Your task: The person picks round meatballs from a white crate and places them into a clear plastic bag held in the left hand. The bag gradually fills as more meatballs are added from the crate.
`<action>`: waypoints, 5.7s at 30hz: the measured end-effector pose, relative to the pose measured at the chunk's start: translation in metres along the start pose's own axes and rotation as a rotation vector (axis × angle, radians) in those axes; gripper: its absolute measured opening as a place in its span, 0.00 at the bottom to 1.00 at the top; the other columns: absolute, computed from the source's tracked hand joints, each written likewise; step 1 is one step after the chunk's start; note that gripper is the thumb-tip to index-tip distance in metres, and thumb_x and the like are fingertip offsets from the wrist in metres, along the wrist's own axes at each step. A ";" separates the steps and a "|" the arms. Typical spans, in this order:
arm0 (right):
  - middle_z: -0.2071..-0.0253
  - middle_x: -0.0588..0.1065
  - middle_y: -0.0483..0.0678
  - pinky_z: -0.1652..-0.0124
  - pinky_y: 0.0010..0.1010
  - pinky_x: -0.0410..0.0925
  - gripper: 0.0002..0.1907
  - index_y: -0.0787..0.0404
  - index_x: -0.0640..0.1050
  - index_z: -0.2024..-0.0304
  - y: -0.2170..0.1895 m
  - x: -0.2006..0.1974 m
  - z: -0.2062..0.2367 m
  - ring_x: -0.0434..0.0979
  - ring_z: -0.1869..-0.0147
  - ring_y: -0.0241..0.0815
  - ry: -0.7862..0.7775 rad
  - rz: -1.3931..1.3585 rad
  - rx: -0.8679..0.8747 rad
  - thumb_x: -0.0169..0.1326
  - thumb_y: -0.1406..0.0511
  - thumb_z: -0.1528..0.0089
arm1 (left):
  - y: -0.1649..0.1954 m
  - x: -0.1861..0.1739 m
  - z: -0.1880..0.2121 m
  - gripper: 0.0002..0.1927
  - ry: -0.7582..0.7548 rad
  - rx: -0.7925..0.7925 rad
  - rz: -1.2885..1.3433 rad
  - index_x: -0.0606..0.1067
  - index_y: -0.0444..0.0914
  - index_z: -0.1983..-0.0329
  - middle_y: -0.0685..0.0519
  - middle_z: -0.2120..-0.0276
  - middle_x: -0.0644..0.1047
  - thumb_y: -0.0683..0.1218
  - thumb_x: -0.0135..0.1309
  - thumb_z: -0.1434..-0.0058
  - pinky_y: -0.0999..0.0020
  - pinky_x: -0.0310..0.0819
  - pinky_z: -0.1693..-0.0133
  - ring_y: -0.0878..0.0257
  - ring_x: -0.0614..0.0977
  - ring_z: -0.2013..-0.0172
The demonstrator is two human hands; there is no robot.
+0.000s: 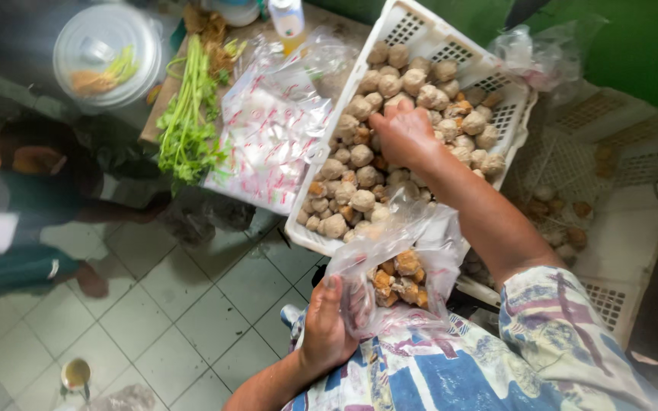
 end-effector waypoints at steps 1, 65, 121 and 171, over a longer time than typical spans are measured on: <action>0.53 0.79 0.56 0.50 0.46 0.71 0.11 0.59 0.78 0.51 -0.001 0.003 0.007 0.77 0.46 0.56 -0.044 -0.009 0.012 0.55 0.68 0.36 | 0.003 0.000 0.000 0.28 -0.003 0.006 -0.028 0.68 0.32 0.33 0.57 0.72 0.64 0.57 0.47 0.26 0.73 0.61 0.69 0.68 0.65 0.73; 0.53 0.78 0.59 0.53 0.45 0.72 0.19 0.63 0.79 0.49 0.164 -0.019 0.051 0.80 0.51 0.57 0.229 -0.362 0.020 0.61 0.63 0.42 | 0.019 0.003 -0.020 0.20 0.116 0.019 -0.005 0.70 0.39 0.50 0.57 0.74 0.67 0.59 0.46 0.29 0.70 0.66 0.71 0.66 0.71 0.75; 0.60 0.79 0.46 0.59 0.31 0.77 0.12 0.63 0.78 0.46 0.061 -0.072 0.152 0.78 0.60 0.35 0.104 -1.379 -0.410 0.53 0.66 0.31 | 0.022 0.013 -0.032 0.27 0.083 -0.016 -0.013 0.67 0.39 0.35 0.56 0.74 0.66 0.59 0.46 0.29 0.69 0.65 0.70 0.65 0.70 0.75; 0.52 0.80 0.58 0.49 0.44 0.72 0.23 0.63 0.79 0.46 0.203 -0.004 0.054 0.81 0.49 0.56 0.256 -0.397 0.125 0.64 0.65 0.44 | 0.027 0.002 -0.017 0.29 0.137 0.019 -0.076 0.65 0.35 0.37 0.52 0.68 0.74 0.60 0.45 0.31 0.67 0.72 0.67 0.67 0.72 0.75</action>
Point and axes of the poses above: each hand's wrist, its own z-axis away from the middle knuckle, its own x-axis out of the palm, y = z × x, the point moved 10 cm from there along -z, towards the middle knuckle
